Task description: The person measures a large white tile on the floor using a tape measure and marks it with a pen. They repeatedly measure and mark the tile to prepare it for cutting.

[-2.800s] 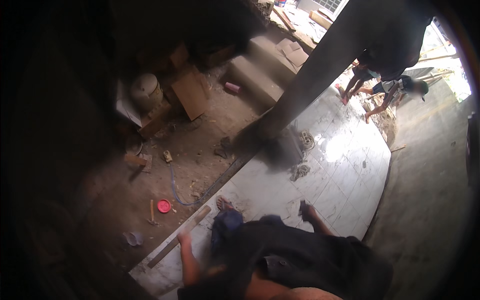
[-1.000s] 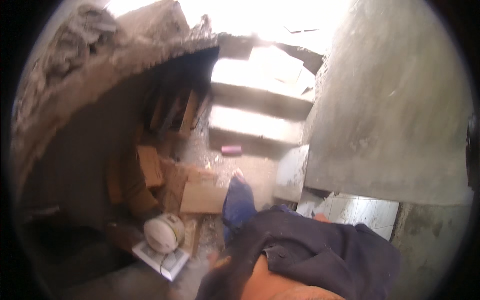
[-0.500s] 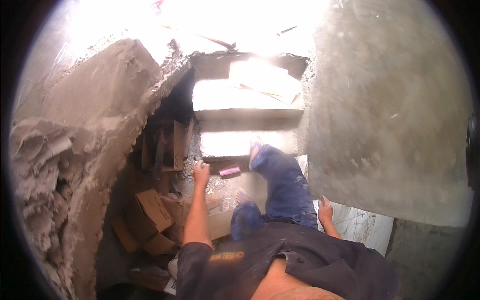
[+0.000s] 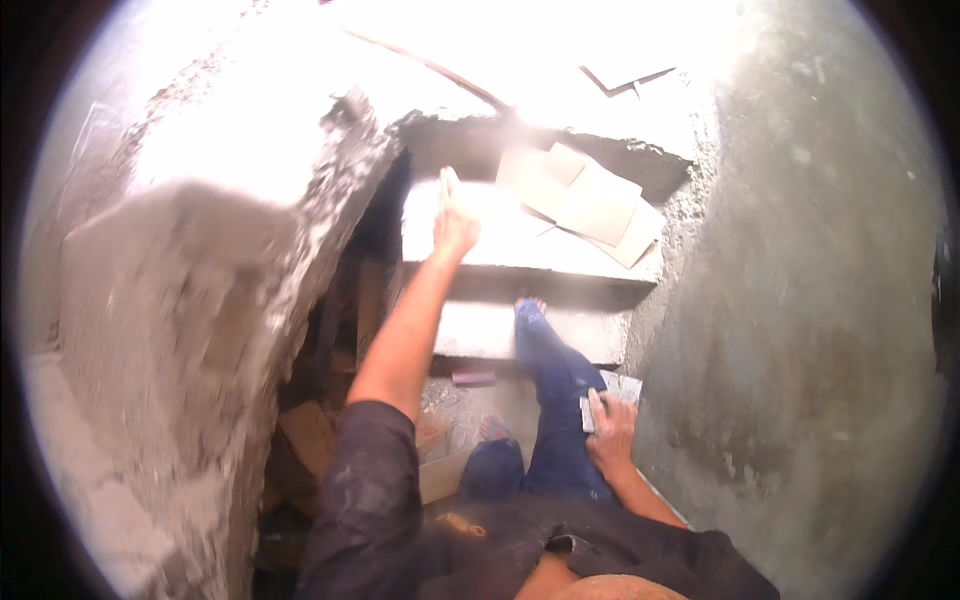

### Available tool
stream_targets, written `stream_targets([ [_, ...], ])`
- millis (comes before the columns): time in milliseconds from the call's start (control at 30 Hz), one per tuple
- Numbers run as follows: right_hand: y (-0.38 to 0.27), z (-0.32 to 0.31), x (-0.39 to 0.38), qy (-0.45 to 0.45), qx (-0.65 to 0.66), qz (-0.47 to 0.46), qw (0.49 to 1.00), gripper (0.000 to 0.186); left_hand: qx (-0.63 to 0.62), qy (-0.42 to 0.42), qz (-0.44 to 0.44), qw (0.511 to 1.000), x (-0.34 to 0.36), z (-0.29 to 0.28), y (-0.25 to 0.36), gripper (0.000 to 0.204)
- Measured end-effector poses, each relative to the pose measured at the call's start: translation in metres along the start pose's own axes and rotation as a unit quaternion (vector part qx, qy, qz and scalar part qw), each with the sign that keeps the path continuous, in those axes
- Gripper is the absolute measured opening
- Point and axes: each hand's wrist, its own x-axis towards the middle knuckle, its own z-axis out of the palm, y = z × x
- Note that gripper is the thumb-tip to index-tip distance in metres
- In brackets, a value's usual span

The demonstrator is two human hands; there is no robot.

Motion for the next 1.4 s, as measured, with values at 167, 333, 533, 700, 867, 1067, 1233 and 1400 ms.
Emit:
stream_targets([
  [167, 0.019, -0.016, 0.080, -0.038, 0.010, 0.045, 0.998, 0.050, 0.355, -0.045, 0.060, 0.932, 0.226, 0.007, -0.040, 0.054],
  [333, 0.046, -0.035, 0.144, -0.099, 0.042, 0.071, 0.992, 0.051, 0.328, 0.109, -0.112, 0.932, 0.345, 0.029, -0.087, 0.069],
  [533, 0.059, -0.028, 0.208, -0.149, 0.006, 0.182, 0.972, 0.050, 0.364, 0.085, -0.179, 0.910, 0.383, 0.048, -0.094, 0.074],
  [700, 0.045, 0.005, 0.362, -0.101, 0.038, 0.214, 0.971, 0.044, 0.446, 0.043, -0.188, 0.874, 0.385, 0.045, -0.102, 0.074],
  [867, 0.014, 0.041, 0.693, 0.063, 0.090, 0.103, 0.989, 0.053, 0.403, 0.017, -0.194, 0.894, 0.394, 0.036, -0.091, 0.076],
  [1067, -0.001, 0.111, 1.032, 0.016, -0.011, 0.046, 0.999, 0.059, 0.378, -0.010, -0.205, 0.903, 0.401, 0.032, -0.087, 0.075],
  [1233, -0.045, 0.132, 1.091, -0.064, -0.079, 0.079, 0.992, 0.075, 0.364, -0.016, -0.207, 0.908, 0.396, 0.031, -0.096, 0.072],
  [1400, -0.065, 0.132, 1.095, -0.074, -0.111, 0.057, 0.989, 0.077, 0.355, -0.010, -0.214, 0.910, 0.396, 0.028, -0.093, 0.068],
])
